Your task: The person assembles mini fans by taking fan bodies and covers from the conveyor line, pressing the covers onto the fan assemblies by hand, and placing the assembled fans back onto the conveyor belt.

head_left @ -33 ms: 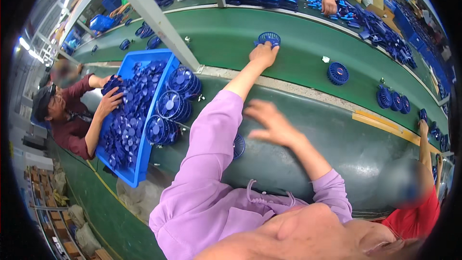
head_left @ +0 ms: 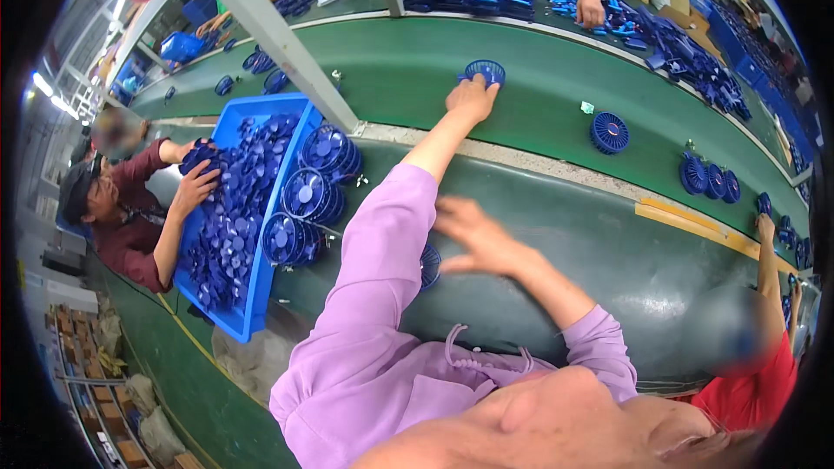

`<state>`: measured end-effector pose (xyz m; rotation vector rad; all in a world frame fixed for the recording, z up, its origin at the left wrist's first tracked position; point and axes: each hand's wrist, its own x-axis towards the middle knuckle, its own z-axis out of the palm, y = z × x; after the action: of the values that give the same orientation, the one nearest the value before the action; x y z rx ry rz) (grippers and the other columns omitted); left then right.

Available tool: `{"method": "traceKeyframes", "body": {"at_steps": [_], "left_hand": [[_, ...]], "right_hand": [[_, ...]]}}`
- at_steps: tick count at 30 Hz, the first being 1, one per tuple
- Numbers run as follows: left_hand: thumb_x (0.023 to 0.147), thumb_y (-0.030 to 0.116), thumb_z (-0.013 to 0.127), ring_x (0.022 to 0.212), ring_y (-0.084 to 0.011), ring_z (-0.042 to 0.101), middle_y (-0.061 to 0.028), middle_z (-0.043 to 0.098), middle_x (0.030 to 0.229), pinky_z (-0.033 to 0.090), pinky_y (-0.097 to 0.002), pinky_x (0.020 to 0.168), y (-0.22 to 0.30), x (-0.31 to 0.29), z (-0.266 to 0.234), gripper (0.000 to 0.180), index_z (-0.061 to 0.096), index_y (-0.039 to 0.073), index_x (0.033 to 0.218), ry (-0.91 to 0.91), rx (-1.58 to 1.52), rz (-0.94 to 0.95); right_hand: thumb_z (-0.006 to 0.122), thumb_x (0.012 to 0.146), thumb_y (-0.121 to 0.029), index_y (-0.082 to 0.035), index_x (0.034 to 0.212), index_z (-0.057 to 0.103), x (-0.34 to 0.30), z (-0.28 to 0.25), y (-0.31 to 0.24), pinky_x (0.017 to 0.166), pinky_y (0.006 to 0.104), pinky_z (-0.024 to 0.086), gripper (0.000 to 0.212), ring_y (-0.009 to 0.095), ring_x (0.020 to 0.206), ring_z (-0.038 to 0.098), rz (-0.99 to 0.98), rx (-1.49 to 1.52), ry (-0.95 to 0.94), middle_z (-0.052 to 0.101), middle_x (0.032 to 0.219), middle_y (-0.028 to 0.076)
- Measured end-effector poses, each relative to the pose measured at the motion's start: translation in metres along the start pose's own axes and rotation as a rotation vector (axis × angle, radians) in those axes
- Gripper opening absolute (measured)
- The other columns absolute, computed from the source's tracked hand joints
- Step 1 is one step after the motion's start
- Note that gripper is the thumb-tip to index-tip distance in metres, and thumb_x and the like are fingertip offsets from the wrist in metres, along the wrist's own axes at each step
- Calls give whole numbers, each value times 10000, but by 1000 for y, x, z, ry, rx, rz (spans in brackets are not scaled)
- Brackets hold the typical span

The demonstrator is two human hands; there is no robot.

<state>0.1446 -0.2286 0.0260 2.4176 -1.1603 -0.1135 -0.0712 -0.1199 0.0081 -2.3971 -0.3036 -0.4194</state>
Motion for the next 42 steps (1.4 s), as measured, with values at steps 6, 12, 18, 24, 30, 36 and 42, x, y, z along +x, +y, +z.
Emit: {"method": "traceKeyframes", "body": {"at_steps": [6,12,18,24,30,36,42], "left_hand": [[845,256,614,917,-379,624,-197,651,955,501,-471,788,-31,11,6,298,541,62,1059,90,22,165],[775,109,601,876,-396,627,-204,653,866,494,-483,783,-53,5,15,293,515,47,1047,173,-183,75],[820,127,576,840,-408,631,-226,649,824,494,-500,766,-53,-34,11,179,553,39,974,138,-238,240],[917,173,521,800,-416,630,-197,653,815,483,-490,699,-47,-80,-1,176,472,60,1043,283,-318,184],[943,119,523,763,-273,657,-181,657,837,494,-379,674,-34,-131,1,216,433,47,1126,305,-832,176],[961,227,557,861,-101,588,-90,618,1016,478,-220,700,-40,-165,-6,297,487,51,1190,153,-1333,-106],[971,343,522,820,-73,587,-20,622,992,461,-203,645,-30,-176,-10,382,510,84,1251,-12,-1362,-124]], "right_hand": [[773,687,-371,-130,1301,492,-1,34,-30,1099,566,228,718,373,1331,305,-53,-170,-160,351,1405,202],[794,665,-283,-131,1244,504,4,32,-31,1092,544,257,666,375,1294,344,-70,-65,-142,386,1353,195],[810,638,-241,-86,1314,459,-4,-17,-9,1026,411,381,777,367,1206,433,160,180,164,420,1281,193],[841,603,-202,-91,1332,435,5,-59,-5,1006,413,406,841,342,1192,465,310,-48,646,450,1273,171],[857,592,-191,-94,1344,422,6,-60,8,997,425,415,875,373,1171,459,370,-205,699,409,1273,201],[833,649,-283,-113,1400,361,4,-46,11,967,423,443,904,381,1163,484,486,-119,532,389,1300,203],[811,678,-317,-58,1407,334,-11,-52,27,1048,420,370,909,378,1253,410,364,-81,434,382,1354,200]]}}
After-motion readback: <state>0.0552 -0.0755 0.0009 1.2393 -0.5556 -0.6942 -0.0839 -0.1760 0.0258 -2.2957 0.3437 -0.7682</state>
